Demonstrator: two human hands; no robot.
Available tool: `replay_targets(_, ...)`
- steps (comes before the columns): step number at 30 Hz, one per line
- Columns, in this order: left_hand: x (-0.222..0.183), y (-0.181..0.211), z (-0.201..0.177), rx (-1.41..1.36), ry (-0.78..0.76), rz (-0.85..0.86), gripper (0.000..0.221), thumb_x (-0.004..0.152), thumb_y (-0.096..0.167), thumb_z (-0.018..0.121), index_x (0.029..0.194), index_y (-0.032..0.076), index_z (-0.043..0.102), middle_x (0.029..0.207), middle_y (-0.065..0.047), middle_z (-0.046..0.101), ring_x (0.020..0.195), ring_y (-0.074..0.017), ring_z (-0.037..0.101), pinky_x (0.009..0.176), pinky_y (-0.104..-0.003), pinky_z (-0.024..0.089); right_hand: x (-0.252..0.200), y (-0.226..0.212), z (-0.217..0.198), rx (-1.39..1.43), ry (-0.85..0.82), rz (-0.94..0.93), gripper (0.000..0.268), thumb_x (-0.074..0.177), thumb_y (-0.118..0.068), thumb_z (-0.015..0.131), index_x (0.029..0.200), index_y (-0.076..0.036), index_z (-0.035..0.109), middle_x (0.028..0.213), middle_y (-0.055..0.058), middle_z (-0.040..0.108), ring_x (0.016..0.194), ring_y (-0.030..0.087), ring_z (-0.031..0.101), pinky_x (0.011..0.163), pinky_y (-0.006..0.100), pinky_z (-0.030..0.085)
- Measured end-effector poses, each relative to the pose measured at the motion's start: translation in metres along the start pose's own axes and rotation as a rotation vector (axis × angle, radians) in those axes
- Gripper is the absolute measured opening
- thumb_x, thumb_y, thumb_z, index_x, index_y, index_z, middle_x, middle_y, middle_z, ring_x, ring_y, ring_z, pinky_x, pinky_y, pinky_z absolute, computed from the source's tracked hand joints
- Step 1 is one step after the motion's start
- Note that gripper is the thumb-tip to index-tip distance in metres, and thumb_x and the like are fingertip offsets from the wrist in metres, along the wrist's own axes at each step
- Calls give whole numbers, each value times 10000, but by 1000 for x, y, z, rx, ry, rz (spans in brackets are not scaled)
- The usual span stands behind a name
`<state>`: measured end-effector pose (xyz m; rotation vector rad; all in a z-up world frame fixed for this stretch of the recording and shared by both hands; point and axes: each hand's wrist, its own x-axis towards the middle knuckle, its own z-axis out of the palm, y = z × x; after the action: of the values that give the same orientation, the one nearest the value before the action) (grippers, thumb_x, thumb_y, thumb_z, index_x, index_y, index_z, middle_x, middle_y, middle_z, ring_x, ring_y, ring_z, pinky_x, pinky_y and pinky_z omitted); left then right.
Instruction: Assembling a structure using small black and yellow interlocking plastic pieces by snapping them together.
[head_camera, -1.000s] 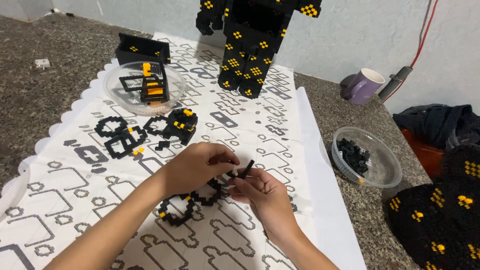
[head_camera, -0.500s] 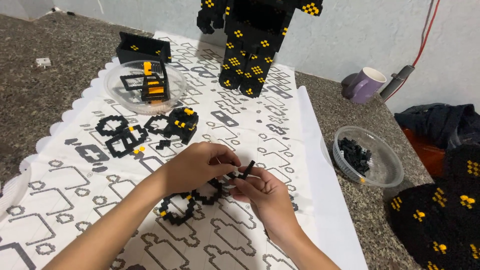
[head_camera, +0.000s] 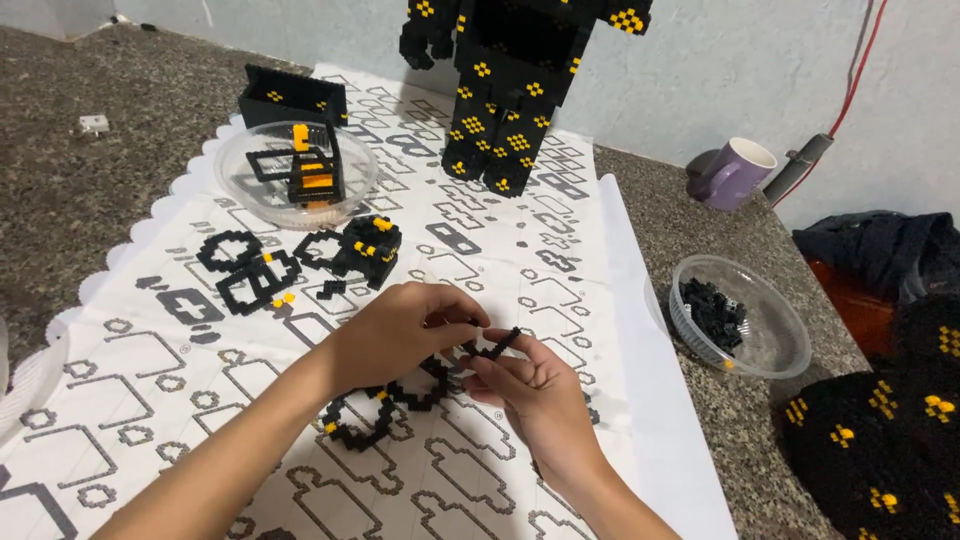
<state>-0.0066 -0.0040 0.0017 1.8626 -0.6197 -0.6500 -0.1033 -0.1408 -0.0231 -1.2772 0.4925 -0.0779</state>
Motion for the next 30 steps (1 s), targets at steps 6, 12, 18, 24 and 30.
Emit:
replay_targets(6, 5, -5, -2, -35, 21, -8, 165, 860, 137, 608, 982, 91, 709, 828, -30, 703, 683, -133, 638, 683, -244, 533, 6, 8, -6, 31, -8, -49, 331, 811, 34, 616, 1139, 77, 620, 864, 217, 713, 728, 297, 655, 713, 376, 563)
replay_targets(12, 0, 8, -9, -29, 145, -68, 214, 840, 201, 630, 1010, 92, 700, 920, -29, 726, 790, -109, 637, 665, -237, 477, 8, 9, -7, 56, 15, -38, 250, 799, 51, 632, 1045, 88, 613, 910, 264, 717, 744, 307, 661, 697, 372, 561)
replay_targets(18, 5, -2, -4, -52, 157, -23, 151, 832, 159, 664, 961, 103, 718, 845, -18, 706, 751, -99, 624, 673, -224, 470, 8, 7, -9, 112, 9, -36, 111, 834, 26, 622, 937, 58, 595, 889, 231, 671, 795, 281, 668, 714, 347, 549)
replay_targets(24, 2, 3, 12, -194, 151, -4, 171, 825, 131, 645, 974, 76, 709, 862, -40, 755, 781, -126, 669, 727, -234, 513, 10, 6, -9, 206, 78, -18, 158, 836, -17, 604, 992, 7, 591, 1066, 206, 705, 786, 265, 641, 747, 358, 523)
replay_targets(30, 4, 0, 26, -118, 259, 89, 184, 800, 207, 679, 963, 139, 729, 831, 23, 751, 726, -76, 675, 701, -199, 530, 22, 21, -22, 300, 27, -82, 182, 846, -36, 628, 1021, -5, 588, 826, 140, 670, 829, 257, 682, 694, 321, 542)
